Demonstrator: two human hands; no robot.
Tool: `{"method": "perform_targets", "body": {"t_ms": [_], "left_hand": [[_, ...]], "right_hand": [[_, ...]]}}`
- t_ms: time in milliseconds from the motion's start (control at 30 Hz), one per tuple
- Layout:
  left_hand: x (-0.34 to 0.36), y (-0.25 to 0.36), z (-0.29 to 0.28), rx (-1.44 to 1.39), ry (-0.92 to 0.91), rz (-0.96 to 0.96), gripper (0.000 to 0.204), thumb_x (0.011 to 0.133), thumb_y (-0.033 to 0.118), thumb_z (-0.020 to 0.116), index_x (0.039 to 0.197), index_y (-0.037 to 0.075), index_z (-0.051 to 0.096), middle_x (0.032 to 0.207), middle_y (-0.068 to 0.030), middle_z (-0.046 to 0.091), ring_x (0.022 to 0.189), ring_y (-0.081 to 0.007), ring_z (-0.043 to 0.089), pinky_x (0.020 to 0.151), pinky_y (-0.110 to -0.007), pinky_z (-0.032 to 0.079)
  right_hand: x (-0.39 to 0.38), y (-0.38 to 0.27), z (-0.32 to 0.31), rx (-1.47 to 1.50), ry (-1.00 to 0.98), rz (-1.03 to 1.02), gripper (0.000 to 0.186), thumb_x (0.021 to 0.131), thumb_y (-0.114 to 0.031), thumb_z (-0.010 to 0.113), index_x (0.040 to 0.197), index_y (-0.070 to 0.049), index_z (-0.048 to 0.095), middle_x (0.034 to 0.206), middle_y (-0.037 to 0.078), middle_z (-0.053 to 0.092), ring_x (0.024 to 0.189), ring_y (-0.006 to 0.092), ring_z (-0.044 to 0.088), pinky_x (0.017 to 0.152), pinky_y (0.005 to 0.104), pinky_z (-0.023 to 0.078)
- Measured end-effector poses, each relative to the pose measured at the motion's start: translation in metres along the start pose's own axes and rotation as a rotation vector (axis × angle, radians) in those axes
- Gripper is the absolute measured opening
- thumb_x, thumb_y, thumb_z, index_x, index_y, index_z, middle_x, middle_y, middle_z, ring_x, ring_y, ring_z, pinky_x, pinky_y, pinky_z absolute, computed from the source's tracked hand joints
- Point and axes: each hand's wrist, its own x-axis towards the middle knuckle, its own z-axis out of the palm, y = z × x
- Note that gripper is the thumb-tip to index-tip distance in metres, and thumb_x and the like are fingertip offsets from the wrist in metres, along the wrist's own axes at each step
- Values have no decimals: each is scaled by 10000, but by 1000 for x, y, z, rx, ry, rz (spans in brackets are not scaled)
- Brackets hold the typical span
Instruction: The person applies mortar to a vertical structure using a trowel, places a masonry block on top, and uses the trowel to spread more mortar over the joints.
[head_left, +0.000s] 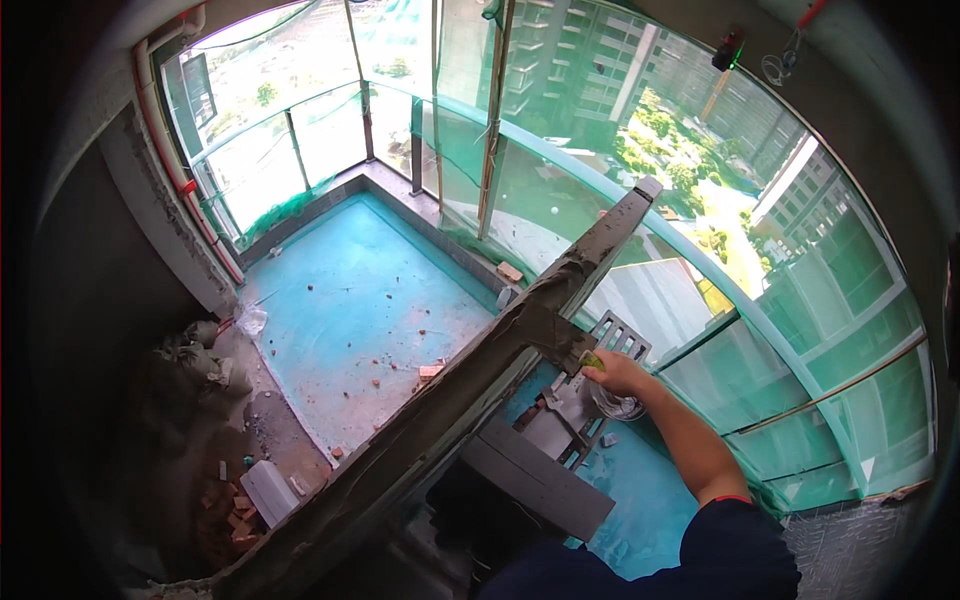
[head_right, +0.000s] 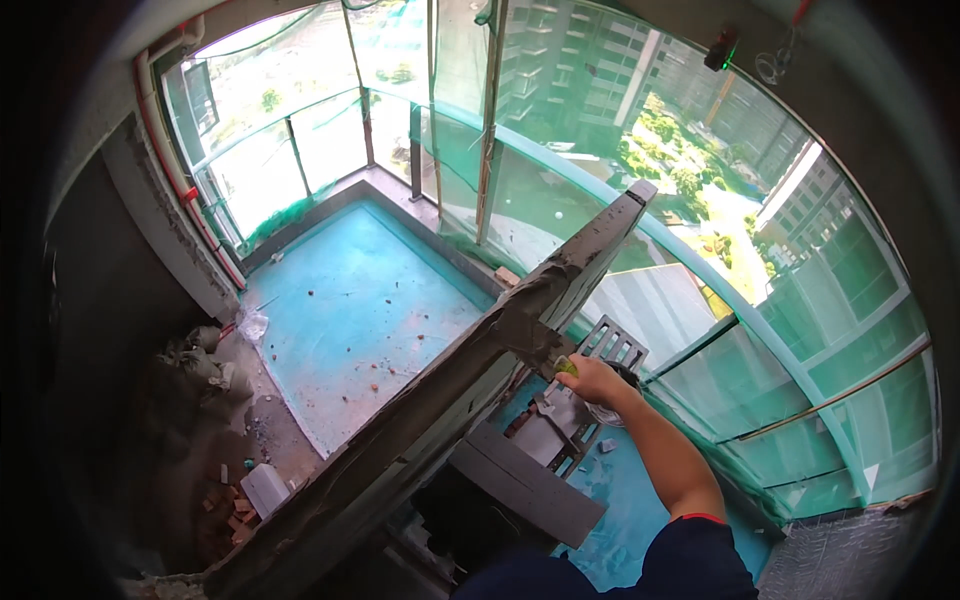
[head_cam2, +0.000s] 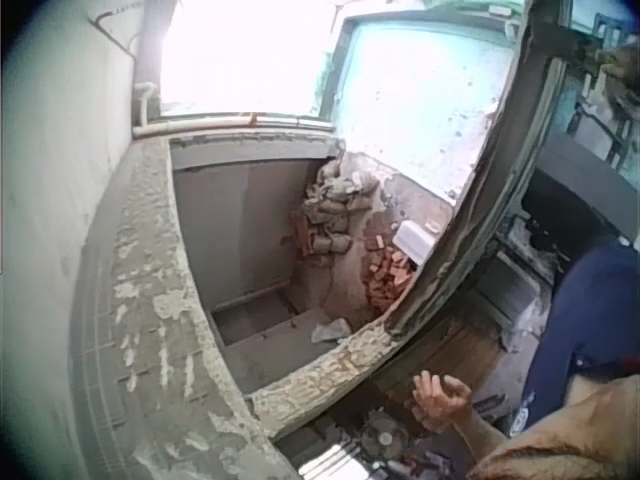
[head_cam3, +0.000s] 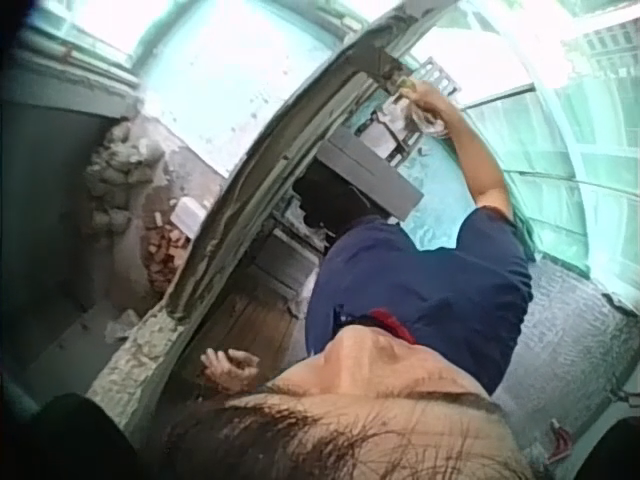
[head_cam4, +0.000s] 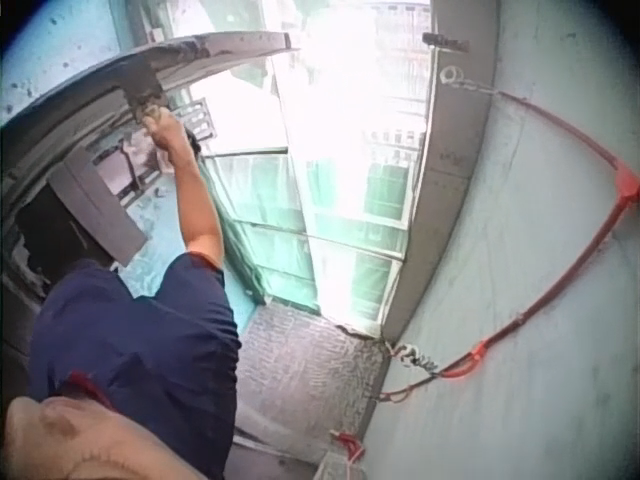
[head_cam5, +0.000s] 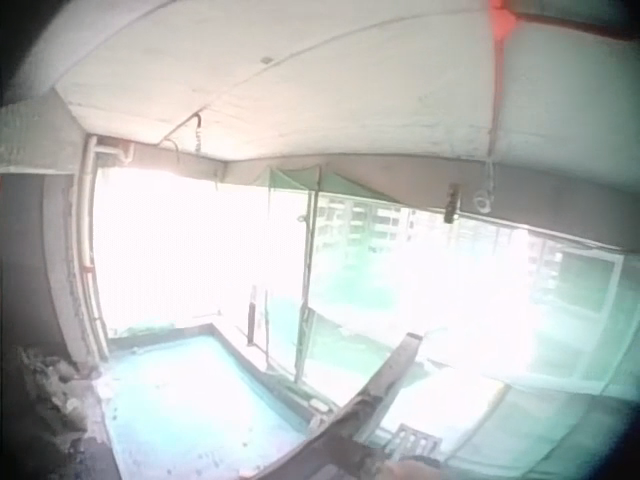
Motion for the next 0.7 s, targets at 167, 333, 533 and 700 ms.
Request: {"method": "perform_targets", "body": {"t_ms": [167, 333, 533, 700], "left_hand": [[-151, 29, 101, -357, -731, -585, 199, 888, 204, 622, 971, 29, 666, 951, -180, 668, 893, -341, 640, 793, -399, 522], [-233, 58, 113, -675, -1163, -1136, 258, 876, 272, 634, 998, 48, 668, 911, -137, 679, 842, -309, 637, 750, -382, 515], [-252, 42, 143, -1013, -1243, -1549, 269, 872, 277, 642, 1026, 57, 664, 921, -118, 676, 841, -289, 631, 751, -375, 510], [-256, 17, 173, -1235, -1225, -1728, 282, 869, 281, 648, 1049, 65, 660, 930, -102, 674, 839, -272, 627, 751, -369, 506]], "right_hand": [[40, 61, -48, -31, 50, 141, 470, 862, -449, 584, 1054, -20, 560, 1040, 259, 625, 1003, 415, 586, 857, 452, 455], [61, 88, -73, -150, 253, 282, 498, 858, -474, 578, 1035, -9, 589, 1028, 248, 644, 982, 391, 610, 853, 443, 476], [47, 58, -62, 559, 204, 364, 400, 881, -415, 620, 887, -15, 593, 722, 60, 574, 532, 140, 565, 492, 307, 450], [39, 29, -49, 688, 225, 370, 412, 887, -401, 617, 877, 10, 586, 706, 72, 576, 518, 164, 563, 487, 320, 444]]}}
